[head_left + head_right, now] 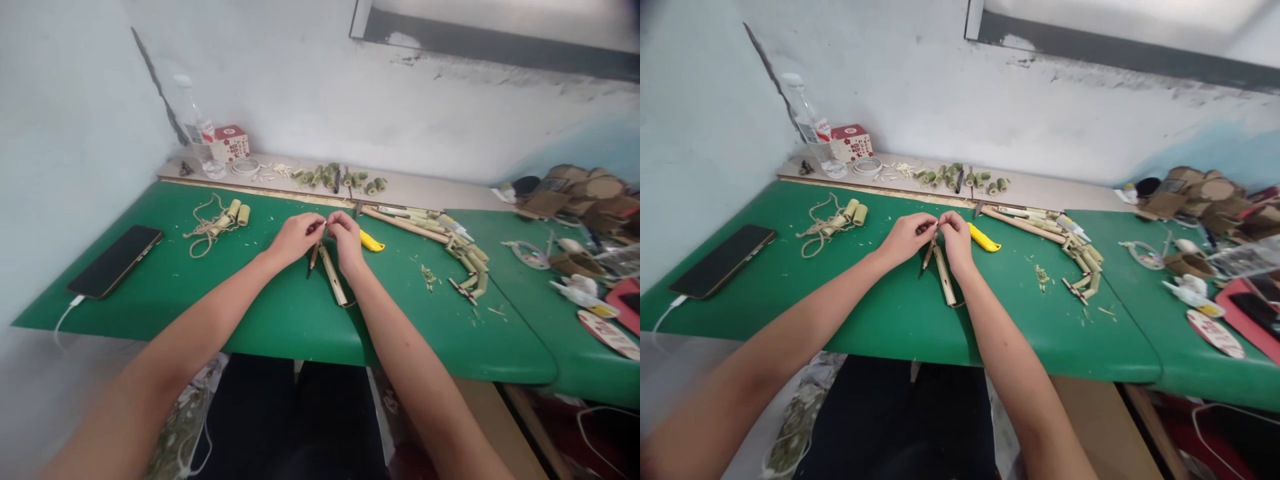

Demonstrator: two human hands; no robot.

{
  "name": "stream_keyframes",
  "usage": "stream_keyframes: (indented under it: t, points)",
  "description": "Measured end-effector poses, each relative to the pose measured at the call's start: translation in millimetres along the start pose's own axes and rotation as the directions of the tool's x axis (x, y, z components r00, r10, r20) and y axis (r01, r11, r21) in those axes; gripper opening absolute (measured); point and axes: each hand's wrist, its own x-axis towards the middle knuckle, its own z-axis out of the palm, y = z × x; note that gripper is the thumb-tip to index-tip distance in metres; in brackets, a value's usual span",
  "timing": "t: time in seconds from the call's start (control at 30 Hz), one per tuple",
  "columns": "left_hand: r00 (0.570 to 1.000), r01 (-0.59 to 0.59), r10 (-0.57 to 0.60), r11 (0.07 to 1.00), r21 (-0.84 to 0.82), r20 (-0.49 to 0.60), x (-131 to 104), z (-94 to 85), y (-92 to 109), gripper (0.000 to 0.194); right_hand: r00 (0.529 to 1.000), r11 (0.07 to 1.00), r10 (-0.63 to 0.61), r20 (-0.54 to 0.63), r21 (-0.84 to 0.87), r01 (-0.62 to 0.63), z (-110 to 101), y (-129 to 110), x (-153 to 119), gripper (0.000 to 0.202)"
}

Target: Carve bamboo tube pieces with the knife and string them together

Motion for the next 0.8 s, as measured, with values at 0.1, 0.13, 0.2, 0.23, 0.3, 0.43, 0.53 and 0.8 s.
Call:
stream_keyframes:
  t: [0.1, 0.13, 0.2, 0.23, 0.3, 0.43, 0.53, 0.8]
  points:
    - [1.000, -0.012, 0.011, 0.999, 0.030, 0.012, 0.1, -1.0, -0.2, 0.018, 0.998, 0.996, 0.063, -0.003, 0.068, -0.062, -0.4, -0.4, -0.2, 0.009]
    - [1.000, -0.017, 0.016, 0.999, 0.031, 0.020, -0.1, -1.4, -0.2, 0.019, 0.996, 0.993, 0.084, -0.003, 0.089, -0.084, -0.6, -0.4, -0.2, 0.010]
    - [0.999, -0.029, 0.028, 0.999, 0.033, 0.037, -0.6, -2.2, -0.2, 0.020, 0.993, 0.985, 0.121, -0.002, 0.124, -0.120, -1.2, -0.7, -0.1, 0.010]
    - [0.998, -0.036, 0.034, 0.999, 0.038, 0.046, -0.9, -2.5, -0.2, 0.021, 0.991, 0.981, 0.137, 0.000, 0.137, -0.136, -1.4, -1.1, -0.2, 0.011]
    - [0.997, -0.047, 0.044, 0.997, 0.055, 0.058, -1.5, -2.9, -0.5, 0.024, 0.986, 0.975, 0.164, 0.004, 0.151, -0.163, -1.7, -2.3, -0.8, 0.011]
    - [0.997, -0.046, 0.040, 0.995, 0.088, 0.067, -2.2, -2.1, -1.3, 0.025, 0.979, 0.965, 0.204, 0.005, 0.169, -0.202, -2.0, -4.2, -1.3, 0.013]
    - [0.995, -0.006, -0.002, 0.996, 0.087, 0.101, -2.7, -0.8, -1.2, 0.021, 0.974, 0.959, 0.225, 0.012, 0.177, -0.223, -2.8, -3.2, -0.1, 0.014]
    - [0.994, 0.001, -0.006, 0.999, 0.051, 0.105, -2.4, -0.3, 0.0, 0.021, 0.975, 0.953, 0.222, 0.020, 0.209, -0.221, -5.6, 0.3, 1.5, 0.013]
